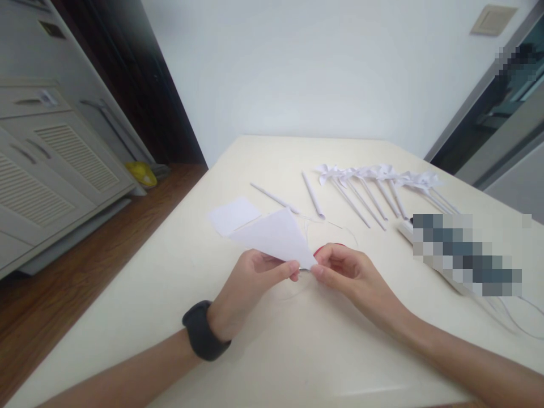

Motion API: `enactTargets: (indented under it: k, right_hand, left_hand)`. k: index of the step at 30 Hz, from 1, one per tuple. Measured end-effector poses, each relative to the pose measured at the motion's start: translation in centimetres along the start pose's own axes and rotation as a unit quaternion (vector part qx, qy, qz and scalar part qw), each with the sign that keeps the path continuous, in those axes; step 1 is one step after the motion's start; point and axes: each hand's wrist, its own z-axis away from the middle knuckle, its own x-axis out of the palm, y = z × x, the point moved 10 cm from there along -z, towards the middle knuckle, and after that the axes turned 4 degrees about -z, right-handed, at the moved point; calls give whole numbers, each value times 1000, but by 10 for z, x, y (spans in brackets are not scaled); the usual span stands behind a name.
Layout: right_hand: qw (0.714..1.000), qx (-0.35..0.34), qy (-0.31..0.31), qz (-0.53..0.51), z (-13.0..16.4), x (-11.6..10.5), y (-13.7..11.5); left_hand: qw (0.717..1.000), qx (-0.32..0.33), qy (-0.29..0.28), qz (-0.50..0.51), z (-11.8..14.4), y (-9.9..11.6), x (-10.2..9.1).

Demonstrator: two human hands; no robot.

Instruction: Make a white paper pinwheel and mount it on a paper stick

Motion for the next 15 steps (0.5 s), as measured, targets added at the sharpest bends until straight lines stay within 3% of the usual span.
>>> enactTargets:
  k: [6,11,15]
  right_hand:
    - [1000,-4,2,21,-1,3,0]
    - [998,-12,-9,55,1,11,-2]
    - [995,-19,-29,94,2,15,-6]
  left_hand:
    - [999,-15,13,29,0,-2,-1]
    - [995,-33,-48,76,4,-4,14]
    - [997,-29,-63,36,4,-6,15]
